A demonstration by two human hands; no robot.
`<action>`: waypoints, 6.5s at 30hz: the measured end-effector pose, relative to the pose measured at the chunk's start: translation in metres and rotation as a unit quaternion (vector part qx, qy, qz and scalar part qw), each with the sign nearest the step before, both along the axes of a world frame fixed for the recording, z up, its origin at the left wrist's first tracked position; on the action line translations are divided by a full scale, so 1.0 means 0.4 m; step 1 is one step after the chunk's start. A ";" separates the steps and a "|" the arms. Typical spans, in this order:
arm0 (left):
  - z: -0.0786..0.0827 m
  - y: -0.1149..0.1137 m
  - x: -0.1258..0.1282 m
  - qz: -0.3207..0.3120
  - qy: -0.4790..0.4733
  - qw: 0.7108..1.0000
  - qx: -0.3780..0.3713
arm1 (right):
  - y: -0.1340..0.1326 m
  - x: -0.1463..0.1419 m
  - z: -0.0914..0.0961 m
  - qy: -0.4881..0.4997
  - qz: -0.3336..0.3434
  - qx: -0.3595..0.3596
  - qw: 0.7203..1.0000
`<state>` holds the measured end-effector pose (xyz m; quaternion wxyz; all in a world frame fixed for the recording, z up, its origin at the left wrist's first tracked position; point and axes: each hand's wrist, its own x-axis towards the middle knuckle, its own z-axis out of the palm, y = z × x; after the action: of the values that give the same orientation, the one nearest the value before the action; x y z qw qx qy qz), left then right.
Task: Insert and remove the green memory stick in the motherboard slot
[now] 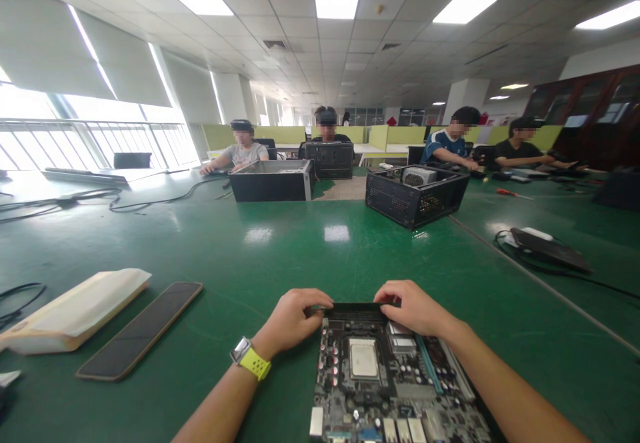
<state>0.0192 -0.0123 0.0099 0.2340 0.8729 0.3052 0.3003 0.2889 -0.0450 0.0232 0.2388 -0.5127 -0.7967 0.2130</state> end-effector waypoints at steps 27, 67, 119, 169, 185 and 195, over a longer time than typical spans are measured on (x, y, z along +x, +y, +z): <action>0.001 0.013 -0.012 0.149 -0.054 0.984 0.084 | -0.146 -0.287 -0.067 -0.301 0.181 0.143 0.925; -0.003 0.016 -0.005 0.130 -0.035 0.987 0.087 | 0.033 0.054 -0.003 -0.235 -0.251 0.026 0.939; 0.025 -0.009 0.007 0.025 0.063 0.997 0.026 | 0.036 -0.025 -0.059 0.062 -0.108 0.044 0.991; 0.019 -0.008 0.008 0.023 0.069 0.997 -0.002 | 0.031 -0.024 -0.055 0.030 -0.126 0.045 0.991; 0.016 -0.009 0.007 0.027 0.063 0.998 -0.003 | 0.035 -0.020 -0.051 0.042 -0.120 0.039 0.991; 0.016 0.015 -0.004 0.166 -0.108 0.977 0.084 | -0.152 -0.228 0.027 -0.135 -0.009 0.112 0.984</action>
<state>0.0174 -0.0063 0.0163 0.1388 0.7889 0.3925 0.4520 0.1979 -0.1059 0.0338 0.1865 -0.5137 -0.8361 0.0487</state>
